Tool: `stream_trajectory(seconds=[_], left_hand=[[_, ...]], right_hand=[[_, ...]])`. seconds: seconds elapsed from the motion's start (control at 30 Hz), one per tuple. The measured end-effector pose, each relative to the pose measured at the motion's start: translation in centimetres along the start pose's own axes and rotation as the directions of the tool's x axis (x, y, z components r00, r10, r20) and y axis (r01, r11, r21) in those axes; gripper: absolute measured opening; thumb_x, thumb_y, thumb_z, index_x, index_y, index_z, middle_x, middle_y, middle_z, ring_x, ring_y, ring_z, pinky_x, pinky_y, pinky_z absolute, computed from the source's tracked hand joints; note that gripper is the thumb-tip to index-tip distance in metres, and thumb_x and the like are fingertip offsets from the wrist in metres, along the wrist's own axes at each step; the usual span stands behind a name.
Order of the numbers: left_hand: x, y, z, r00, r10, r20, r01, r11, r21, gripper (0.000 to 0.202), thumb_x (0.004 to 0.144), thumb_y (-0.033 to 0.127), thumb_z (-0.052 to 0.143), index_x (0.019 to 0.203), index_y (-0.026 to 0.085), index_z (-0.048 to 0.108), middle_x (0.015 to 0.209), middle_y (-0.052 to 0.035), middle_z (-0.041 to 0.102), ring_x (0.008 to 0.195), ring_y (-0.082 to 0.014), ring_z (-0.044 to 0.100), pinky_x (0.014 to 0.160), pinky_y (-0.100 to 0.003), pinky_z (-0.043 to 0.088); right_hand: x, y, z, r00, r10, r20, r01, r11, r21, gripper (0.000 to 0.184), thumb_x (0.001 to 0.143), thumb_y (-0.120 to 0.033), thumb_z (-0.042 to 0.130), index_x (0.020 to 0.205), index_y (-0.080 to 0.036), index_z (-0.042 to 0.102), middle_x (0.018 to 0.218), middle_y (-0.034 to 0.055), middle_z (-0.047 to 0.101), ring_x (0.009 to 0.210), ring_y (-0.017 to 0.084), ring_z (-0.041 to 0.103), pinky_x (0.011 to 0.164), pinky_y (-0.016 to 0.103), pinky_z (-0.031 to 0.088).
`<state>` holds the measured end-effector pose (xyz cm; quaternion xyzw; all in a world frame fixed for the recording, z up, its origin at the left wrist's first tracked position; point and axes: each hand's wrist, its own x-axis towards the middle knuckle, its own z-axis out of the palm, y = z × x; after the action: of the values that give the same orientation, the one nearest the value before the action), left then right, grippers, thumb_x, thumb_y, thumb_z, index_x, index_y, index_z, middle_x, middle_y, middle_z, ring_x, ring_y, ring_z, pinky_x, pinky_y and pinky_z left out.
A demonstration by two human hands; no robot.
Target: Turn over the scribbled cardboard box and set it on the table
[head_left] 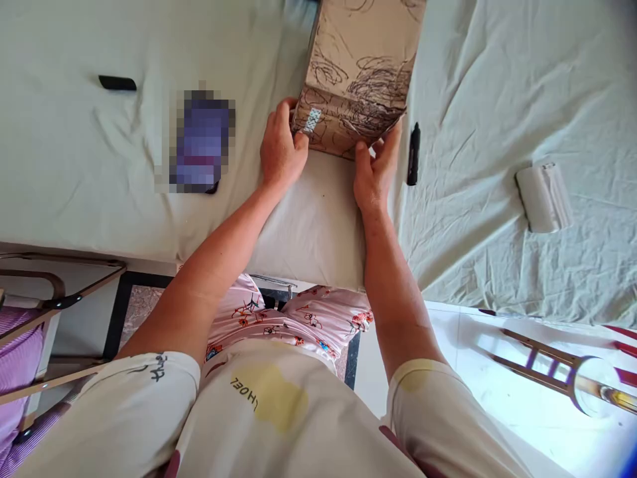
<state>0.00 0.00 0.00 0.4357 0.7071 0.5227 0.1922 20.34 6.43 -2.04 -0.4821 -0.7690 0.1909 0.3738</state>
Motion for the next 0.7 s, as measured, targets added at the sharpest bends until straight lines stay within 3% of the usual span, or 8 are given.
stream_trajectory(seconds=[0.13, 0.3, 0.43, 0.53, 0.63, 0.7], left_hand=[[-0.4, -0.5, 0.2, 0.999, 0.022, -0.028, -0.024, 0.999, -0.047, 0.037, 0.095, 0.027, 0.074, 0.128, 0.032, 0.056, 0.132, -0.0056, 0.068, 0.145, -0.0289, 0.059, 0.13, -0.043, 0.048], [-0.8, -0.7, -0.2, 0.993, 0.111, -0.045, -0.111, 0.994, -0.018, 0.034, 0.098, 0.026, 0.072, 0.128, 0.028, 0.057, 0.128, -0.0064, 0.068, 0.134, -0.0271, 0.065, 0.122, -0.044, 0.053], [-1.2, -0.7, 0.0, 0.982, 0.187, -0.039, -0.185, 0.981, 0.055, 0.057, 0.087, 0.022, 0.082, 0.135, 0.023, 0.05, 0.135, -0.0112, 0.065, 0.137, -0.0302, 0.062, 0.126, -0.047, 0.048], [-1.3, -1.1, 0.4, 0.981, 0.196, 0.012, -0.196, 0.979, 0.06, 0.088, 0.078, 0.035, 0.095, 0.146, 0.02, 0.041, 0.152, -0.0183, 0.054, 0.157, -0.0362, 0.046, 0.137, -0.049, 0.032], [-1.2, -2.0, 0.7, 0.976, 0.207, 0.063, -0.21, 0.976, 0.055, 0.106, 0.075, 0.041, 0.097, 0.155, 0.019, 0.03, 0.163, -0.0218, 0.043, 0.168, -0.0387, 0.029, 0.142, -0.05, 0.019], [-0.9, -2.5, 0.7, 0.974, 0.213, 0.069, -0.217, 0.975, 0.054, 0.109, 0.076, 0.039, 0.096, 0.158, 0.021, 0.026, 0.167, -0.0216, 0.04, 0.17, -0.0377, 0.026, 0.143, -0.05, 0.016]], right_hand=[[-0.5, 1.2, -0.9, 0.999, -0.034, 0.035, 0.026, 0.979, 0.202, 0.062, 0.11, -0.054, 0.046, 0.168, -0.035, 0.038, 0.15, 0.0103, 0.063, 0.124, 0.022, 0.069, 0.101, 0.043, 0.067], [-0.4, 1.6, -1.8, 0.995, -0.022, 0.094, 0.004, 0.982, 0.19, 0.077, 0.098, -0.048, 0.067, 0.168, -0.037, 0.037, 0.151, 0.013, 0.058, 0.119, 0.028, 0.068, 0.096, 0.047, 0.067], [-0.6, 1.4, -1.5, 0.992, -0.048, 0.114, 0.034, 0.992, 0.12, 0.098, 0.093, -0.048, 0.074, 0.175, -0.033, 0.022, 0.156, 0.015, 0.053, 0.113, 0.028, 0.067, 0.101, 0.052, 0.065], [-0.9, 1.2, -1.1, 0.993, -0.062, 0.1, 0.051, 0.992, 0.116, 0.11, 0.09, -0.047, 0.078, 0.177, -0.032, 0.012, 0.157, 0.0157, 0.051, 0.107, 0.027, 0.068, 0.1, 0.052, 0.066], [-1.0, 1.1, -0.9, 0.994, -0.049, 0.093, 0.035, 0.988, 0.149, 0.109, 0.092, -0.043, 0.076, 0.177, -0.035, 0.01, 0.153, 0.014, 0.054, 0.096, 0.023, 0.069, 0.094, 0.047, 0.067], [-0.9, 0.9, -1.1, 0.994, -0.045, 0.095, 0.028, 0.985, 0.173, 0.105, 0.093, -0.043, 0.075, 0.177, -0.035, 0.013, 0.151, 0.0132, 0.056, 0.089, 0.021, 0.069, 0.09, 0.044, 0.067]])
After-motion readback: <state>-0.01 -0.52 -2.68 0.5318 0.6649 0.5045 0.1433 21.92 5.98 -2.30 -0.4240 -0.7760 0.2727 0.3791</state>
